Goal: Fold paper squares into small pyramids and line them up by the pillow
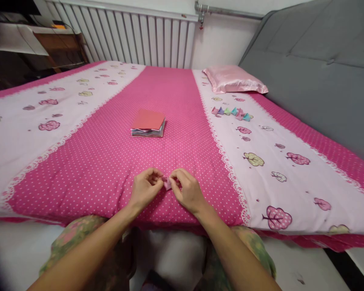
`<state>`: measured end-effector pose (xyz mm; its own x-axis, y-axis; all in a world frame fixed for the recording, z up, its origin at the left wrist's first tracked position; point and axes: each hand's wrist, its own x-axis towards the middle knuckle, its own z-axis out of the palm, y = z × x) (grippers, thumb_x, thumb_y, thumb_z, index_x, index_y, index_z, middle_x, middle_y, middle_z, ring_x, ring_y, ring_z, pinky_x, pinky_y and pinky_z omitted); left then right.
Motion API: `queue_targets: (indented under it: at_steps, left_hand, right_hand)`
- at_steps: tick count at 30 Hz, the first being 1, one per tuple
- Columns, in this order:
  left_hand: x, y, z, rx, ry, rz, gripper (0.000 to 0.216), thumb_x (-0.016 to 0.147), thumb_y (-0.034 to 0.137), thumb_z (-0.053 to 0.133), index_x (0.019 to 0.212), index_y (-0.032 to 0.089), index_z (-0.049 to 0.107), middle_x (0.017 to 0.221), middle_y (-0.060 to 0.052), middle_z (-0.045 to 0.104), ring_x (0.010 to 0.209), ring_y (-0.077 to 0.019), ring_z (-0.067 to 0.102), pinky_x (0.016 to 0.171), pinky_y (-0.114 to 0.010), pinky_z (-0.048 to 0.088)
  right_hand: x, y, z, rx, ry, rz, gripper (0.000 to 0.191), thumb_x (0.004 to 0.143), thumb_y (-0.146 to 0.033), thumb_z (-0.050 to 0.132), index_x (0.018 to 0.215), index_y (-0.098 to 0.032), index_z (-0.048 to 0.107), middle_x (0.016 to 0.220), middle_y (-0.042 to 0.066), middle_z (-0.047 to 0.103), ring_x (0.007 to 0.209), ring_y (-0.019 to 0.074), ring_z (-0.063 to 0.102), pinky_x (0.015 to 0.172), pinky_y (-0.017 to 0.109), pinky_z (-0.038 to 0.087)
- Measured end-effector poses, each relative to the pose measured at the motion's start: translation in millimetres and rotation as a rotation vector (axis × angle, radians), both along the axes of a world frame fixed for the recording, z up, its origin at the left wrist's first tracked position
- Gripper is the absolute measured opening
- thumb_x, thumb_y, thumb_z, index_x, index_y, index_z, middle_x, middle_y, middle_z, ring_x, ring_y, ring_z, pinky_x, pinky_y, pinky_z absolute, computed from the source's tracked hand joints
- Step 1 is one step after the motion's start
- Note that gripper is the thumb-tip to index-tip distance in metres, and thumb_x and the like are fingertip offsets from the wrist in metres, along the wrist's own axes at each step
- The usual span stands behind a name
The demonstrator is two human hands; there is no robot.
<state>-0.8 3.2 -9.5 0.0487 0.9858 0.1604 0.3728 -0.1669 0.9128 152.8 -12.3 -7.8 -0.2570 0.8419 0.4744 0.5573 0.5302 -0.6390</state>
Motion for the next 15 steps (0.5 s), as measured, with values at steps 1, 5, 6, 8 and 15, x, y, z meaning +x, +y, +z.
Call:
queue_targets:
  at_steps: [1,5,6,8,15]
  left_hand:
    - [-0.5,0.9,-0.9,-0.002,0.000,0.014,0.008,0.065,0.014,0.053,0.071,0.015,0.058,0.061,0.001,0.059,0.052,-0.0098,0.053,0.051,-0.021,0.043]
    - [-3.6,4.6,-1.7,-0.001,-0.012,0.067,0.009,0.064,0.012,0.052,0.071,0.015,0.058,0.062,0.000,0.059,0.053,-0.0098,0.053,0.052,-0.021,0.043]
    - [-4.7,5.5,-1.3,0.001,-0.023,0.081,0.009,0.064,0.012,0.052,0.070,0.015,0.058,0.062,0.000,0.059,0.053,-0.0098,0.053,0.052,-0.021,0.042]
    - [-7.0,6.9,0.1,0.004,-0.033,0.104,0.009,0.064,0.013,0.052,0.071,0.016,0.057,0.062,0.001,0.058,0.053,-0.0101,0.053,0.052,-0.021,0.042]
    - [-11.1,6.4,3.9,0.056,0.191,0.140,0.010,0.066,0.010,0.048,0.063,0.017,0.054,0.059,0.001,0.056,0.055,-0.0118,0.052,0.055,-0.023,0.039]
  right_hand:
    - [0.3,0.4,-0.2,0.001,0.002,-0.005,0.011,0.086,-0.017,0.044,0.083,-0.020,0.054,0.081,0.006,0.059,0.077,0.0171,0.055,0.070,0.030,0.046]
    - [2.4,1.8,-0.2,-0.006,0.011,-0.023,0.010,0.086,-0.017,0.044,0.084,-0.020,0.053,0.083,0.006,0.059,0.077,0.0171,0.056,0.070,0.029,0.047]
    - [3.2,2.1,-0.1,-0.010,0.010,-0.027,0.010,0.086,-0.017,0.044,0.083,-0.020,0.053,0.083,0.006,0.059,0.077,0.0169,0.056,0.070,0.029,0.047]
    - [5.0,2.9,-0.4,-0.017,-0.004,-0.034,0.009,0.085,-0.016,0.045,0.083,-0.020,0.053,0.083,0.006,0.059,0.075,0.0167,0.056,0.069,0.028,0.046]
    - [10.1,5.2,-3.2,-0.012,-0.131,-0.051,0.009,0.080,-0.013,0.046,0.079,-0.018,0.053,0.078,0.005,0.059,0.073,0.0171,0.056,0.068,0.028,0.044]
